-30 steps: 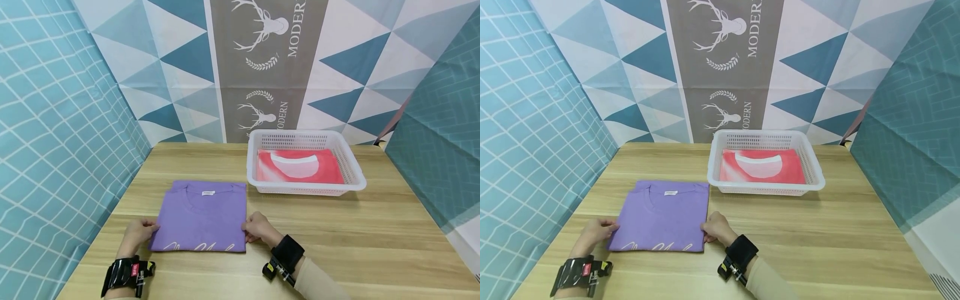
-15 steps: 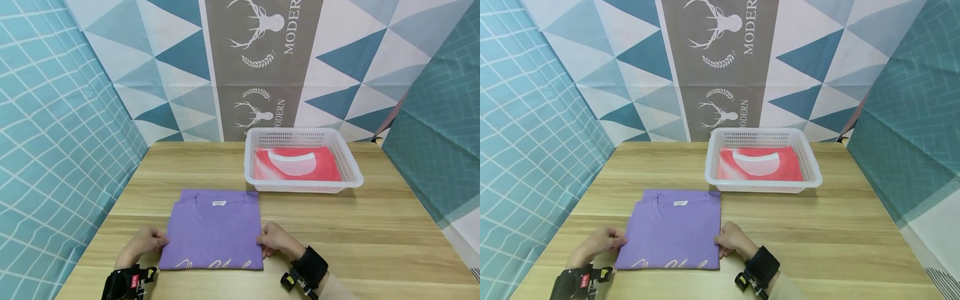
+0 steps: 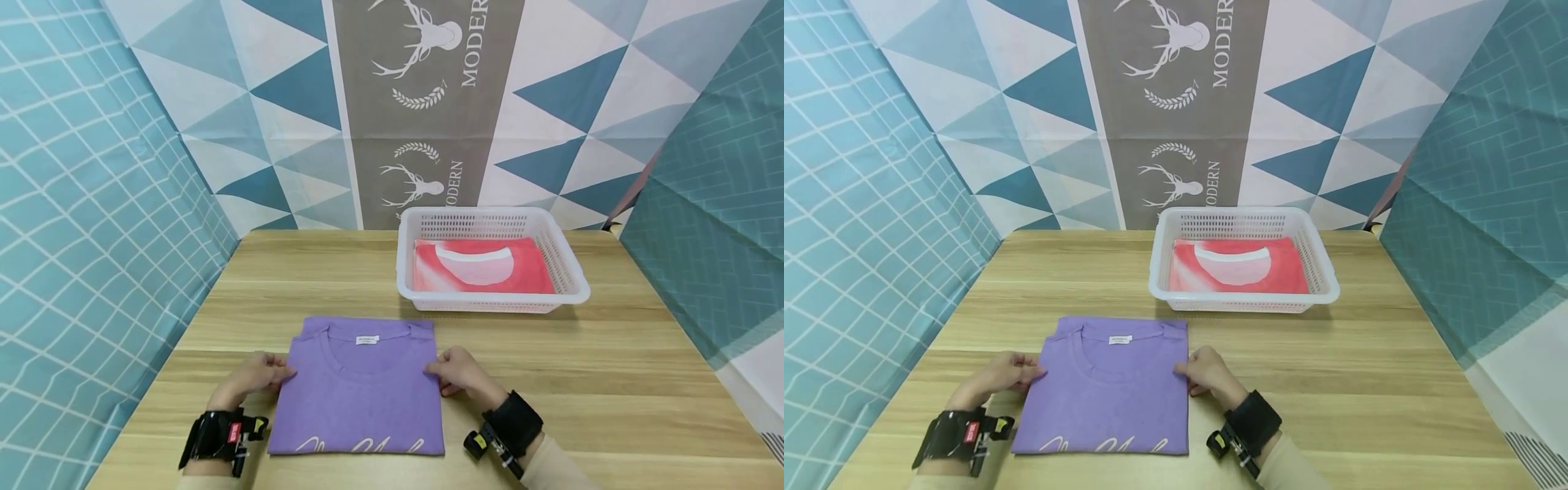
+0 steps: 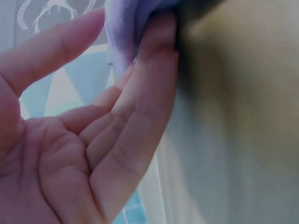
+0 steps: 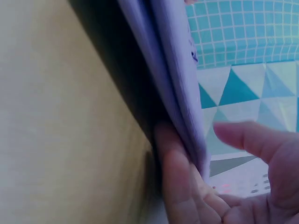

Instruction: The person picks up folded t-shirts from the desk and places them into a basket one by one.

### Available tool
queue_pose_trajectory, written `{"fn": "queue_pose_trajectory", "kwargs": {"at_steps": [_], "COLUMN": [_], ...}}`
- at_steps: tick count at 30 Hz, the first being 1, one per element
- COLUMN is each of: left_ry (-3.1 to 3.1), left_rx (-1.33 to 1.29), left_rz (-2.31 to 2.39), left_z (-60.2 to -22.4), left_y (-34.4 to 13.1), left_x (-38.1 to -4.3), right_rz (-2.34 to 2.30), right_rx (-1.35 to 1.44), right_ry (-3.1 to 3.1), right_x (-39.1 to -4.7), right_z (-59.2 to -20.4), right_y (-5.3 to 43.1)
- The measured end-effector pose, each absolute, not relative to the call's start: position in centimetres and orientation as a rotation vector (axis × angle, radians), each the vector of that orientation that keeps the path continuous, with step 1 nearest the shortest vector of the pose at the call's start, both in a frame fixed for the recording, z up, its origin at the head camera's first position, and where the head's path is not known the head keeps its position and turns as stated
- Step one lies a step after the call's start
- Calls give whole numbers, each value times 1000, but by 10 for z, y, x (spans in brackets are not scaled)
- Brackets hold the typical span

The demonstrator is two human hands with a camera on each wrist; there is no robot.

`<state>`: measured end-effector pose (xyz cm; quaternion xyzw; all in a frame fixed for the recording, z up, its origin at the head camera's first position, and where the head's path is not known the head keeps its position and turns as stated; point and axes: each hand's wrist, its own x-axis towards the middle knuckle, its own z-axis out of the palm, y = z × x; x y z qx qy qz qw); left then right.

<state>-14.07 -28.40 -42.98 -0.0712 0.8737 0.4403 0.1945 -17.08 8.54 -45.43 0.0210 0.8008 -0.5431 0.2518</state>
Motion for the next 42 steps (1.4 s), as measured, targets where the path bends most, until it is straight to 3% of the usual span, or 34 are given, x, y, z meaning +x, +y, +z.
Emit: {"fn": "queue_pose_trajectory", "kwargs": {"at_steps": [8,32,42], "left_ry": [2527,2404,2559], "left_rx": [-171,-7,-33], "left_rz": [1175,1250,1273], "left_z": [-431,-437,-439], "left_y": [-275,-190,-167], "left_x": [-171,-165,-166], "right_rz": [-1522,-1375,-1426], "right_rx": [120,144,123], "right_ry": [2207,2368,2277], "right_x": [-194,-181,-182], "right_z": [-461,-455,-451], "right_y": [77,164,175]}}
